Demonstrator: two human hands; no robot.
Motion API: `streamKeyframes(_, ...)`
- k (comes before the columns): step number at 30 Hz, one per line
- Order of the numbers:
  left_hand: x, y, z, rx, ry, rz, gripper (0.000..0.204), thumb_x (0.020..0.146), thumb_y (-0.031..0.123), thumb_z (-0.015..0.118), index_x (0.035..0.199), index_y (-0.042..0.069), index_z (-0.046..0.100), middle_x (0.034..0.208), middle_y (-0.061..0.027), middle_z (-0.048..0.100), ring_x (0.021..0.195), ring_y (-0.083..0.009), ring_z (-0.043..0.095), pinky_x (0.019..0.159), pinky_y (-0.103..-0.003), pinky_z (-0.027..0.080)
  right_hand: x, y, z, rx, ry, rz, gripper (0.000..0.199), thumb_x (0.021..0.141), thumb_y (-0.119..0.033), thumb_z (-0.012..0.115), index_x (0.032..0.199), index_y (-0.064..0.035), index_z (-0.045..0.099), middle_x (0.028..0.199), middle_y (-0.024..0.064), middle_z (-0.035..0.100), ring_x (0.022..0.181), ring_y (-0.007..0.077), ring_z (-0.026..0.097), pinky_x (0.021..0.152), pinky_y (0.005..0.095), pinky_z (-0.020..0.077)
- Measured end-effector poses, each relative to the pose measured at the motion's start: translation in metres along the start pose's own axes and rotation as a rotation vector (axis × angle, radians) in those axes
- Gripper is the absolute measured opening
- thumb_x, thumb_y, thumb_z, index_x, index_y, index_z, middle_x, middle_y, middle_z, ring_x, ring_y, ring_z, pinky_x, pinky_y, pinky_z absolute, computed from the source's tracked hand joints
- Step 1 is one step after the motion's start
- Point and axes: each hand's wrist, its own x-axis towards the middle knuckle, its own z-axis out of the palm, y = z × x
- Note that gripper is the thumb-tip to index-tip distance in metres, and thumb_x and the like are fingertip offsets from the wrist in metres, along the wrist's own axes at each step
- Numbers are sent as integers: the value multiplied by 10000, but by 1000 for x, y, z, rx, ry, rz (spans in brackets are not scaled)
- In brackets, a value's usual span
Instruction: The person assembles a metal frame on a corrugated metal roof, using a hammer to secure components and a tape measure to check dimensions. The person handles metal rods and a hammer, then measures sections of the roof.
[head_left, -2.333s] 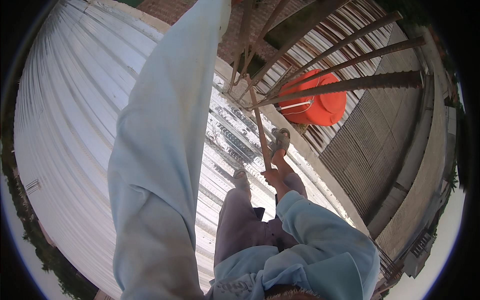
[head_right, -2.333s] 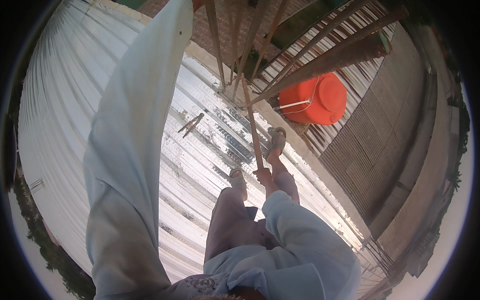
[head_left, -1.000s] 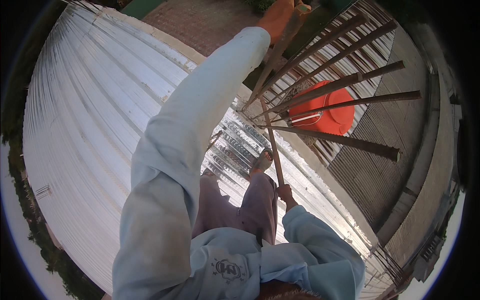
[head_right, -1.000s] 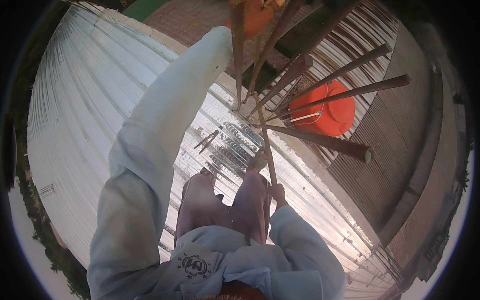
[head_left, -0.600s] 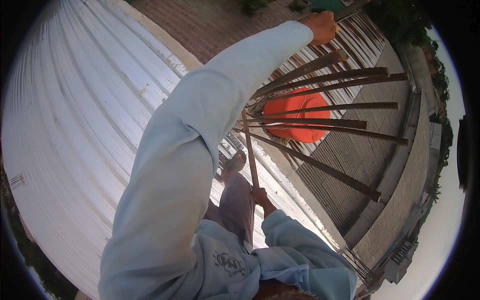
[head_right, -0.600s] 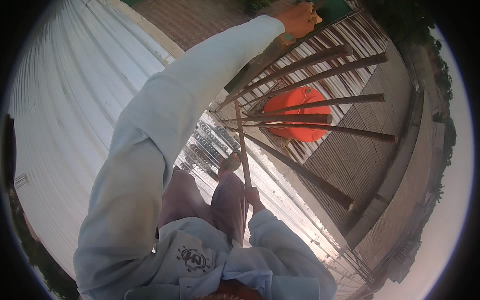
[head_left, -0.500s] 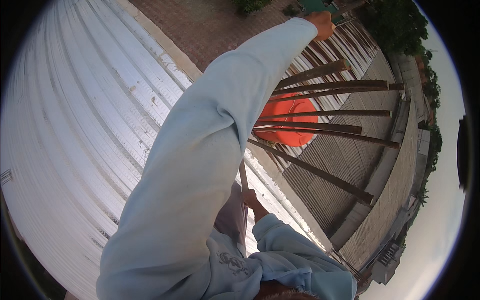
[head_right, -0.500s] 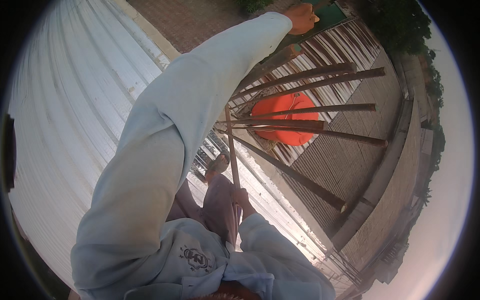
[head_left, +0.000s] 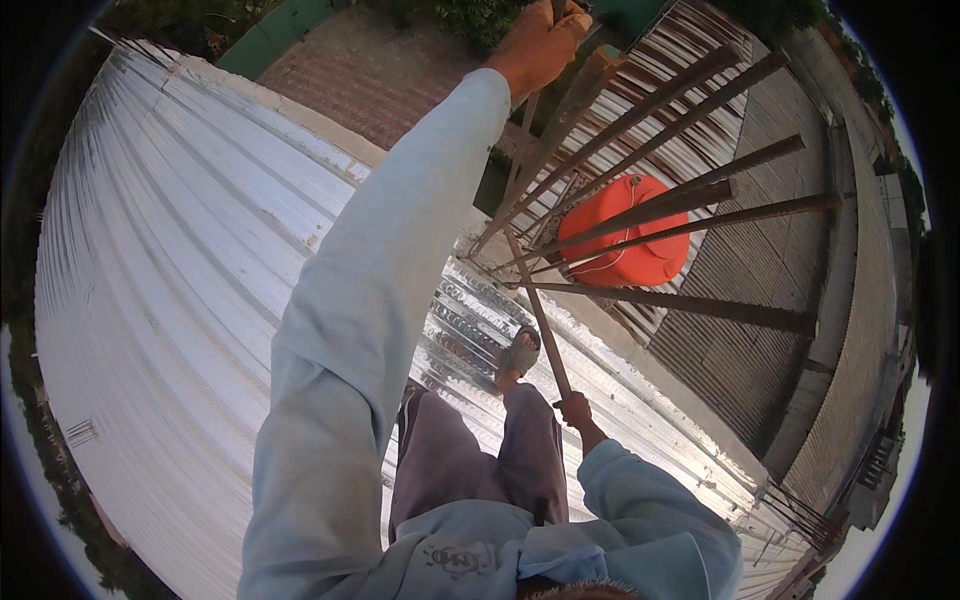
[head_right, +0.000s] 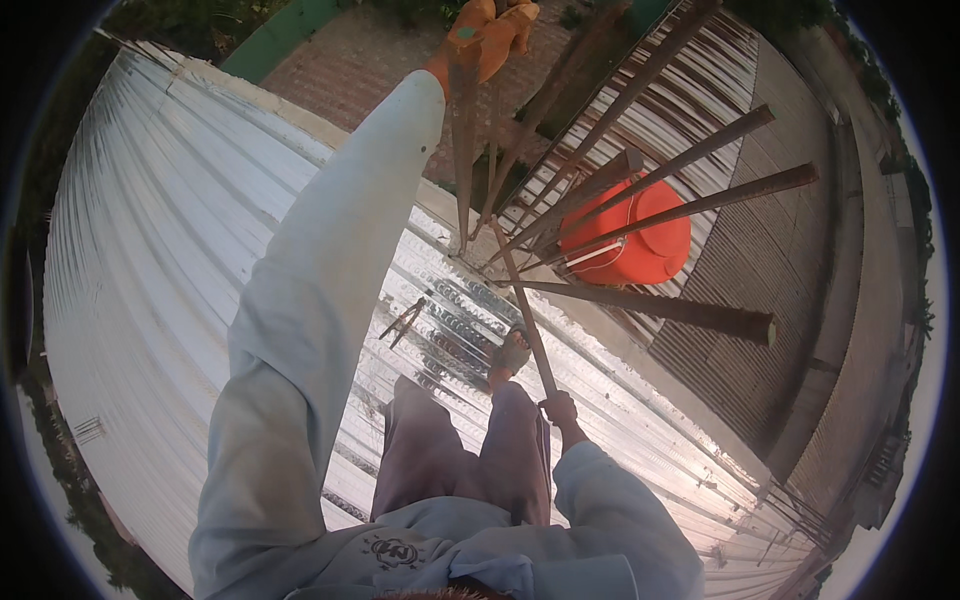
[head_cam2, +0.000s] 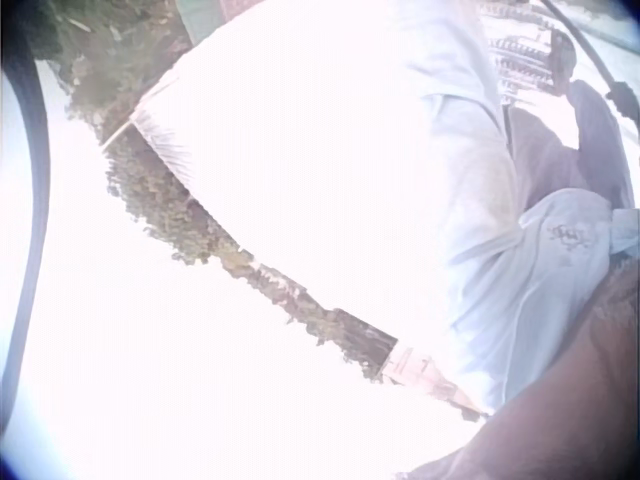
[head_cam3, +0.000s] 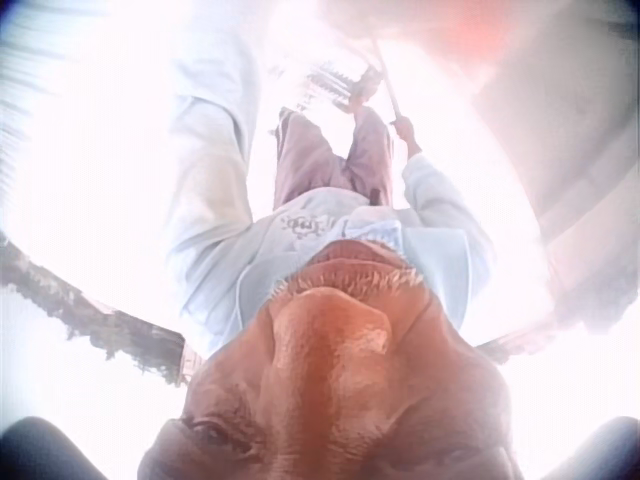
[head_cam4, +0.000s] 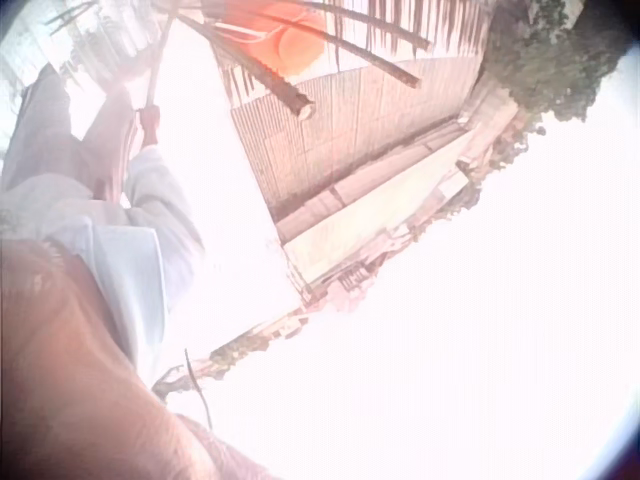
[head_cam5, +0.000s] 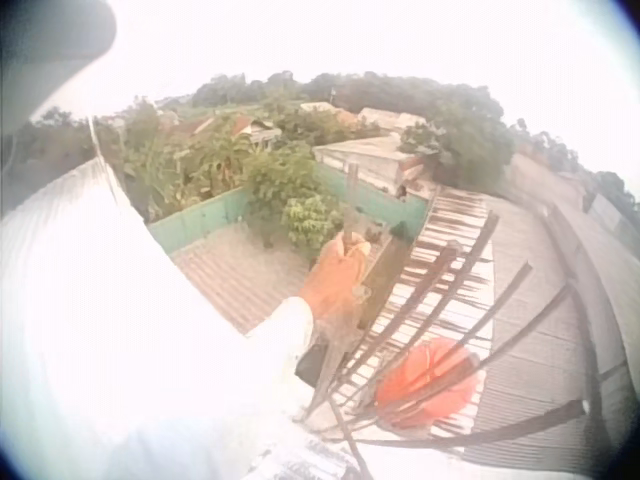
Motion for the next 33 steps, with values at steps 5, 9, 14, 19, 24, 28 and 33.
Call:
streamKeyframes(5,-12,6,-10,122,41,20,464,984,433,552,1228,38,566,1155,-181,659,1134,-266,607,969,-452,442,-16,-13,0,-102,152,-95,505,731,-364,838,1027,26,715,1026,216,726,996,348,707,841,450,571)
streamKeyframes(9,-11,29,-1,153,64,24,545,988,499,532,1290,46,545,1204,-162,648,1198,-264,570,1026,-441,420,13,31,-2,-84,202,-280,421,728,-355,841,941,-6,743,967,212,726,940,360,709,819,467,567)
streamKeyframes(14,-15,32,12,81,164,31,496,995,449,552,1277,41,541,1110,-125,690,1125,-231,612,1025,-385,436,6,40,-4,-4,293,-254,281,775,-216,685,959,-7,721,942,210,720,901,376,708,799,481,563)
streamKeyframes(19,-12,23,8,-5,198,-85,451,1023,399,522,1328,69,489,1270,-135,617,1241,-251,543,1091,-431,381,5,37,16,200,207,-199,262,778,-241,707,882,-2,722,905,231,721,868,356,717,770,483,561)
streamKeyframes(24,-33,17,33,-76,299,-83,441,1038,319,495,1403,76,444,1359,-153,545,1279,-295,521,1103,-454,395,34,71,23,474,-139,-116,278,760,-246,772,760,26,713,826,233,714,804,381,711,749,498,551)
streamKeyframes(28,-109,-1,6,-309,-5,-13,483,1033,321,476,1457,95,427,1406,-209,500,1326,-362,464,1165,-505,343,38,81,16,276,137,-286,298,716,-222,724,879,27,704,871,248,706,853,410,696,795,492,548)
streamKeyframes(33,-133,7,37,-622,-409,-157,553,999,407,497,1432,64,471,1328,-204,563,1336,-422,440,1165,-578,258,37,83,9,260,57,-224,333,697,-233,720,908,24,702,900,250,706,885,414,691,798,492,548)
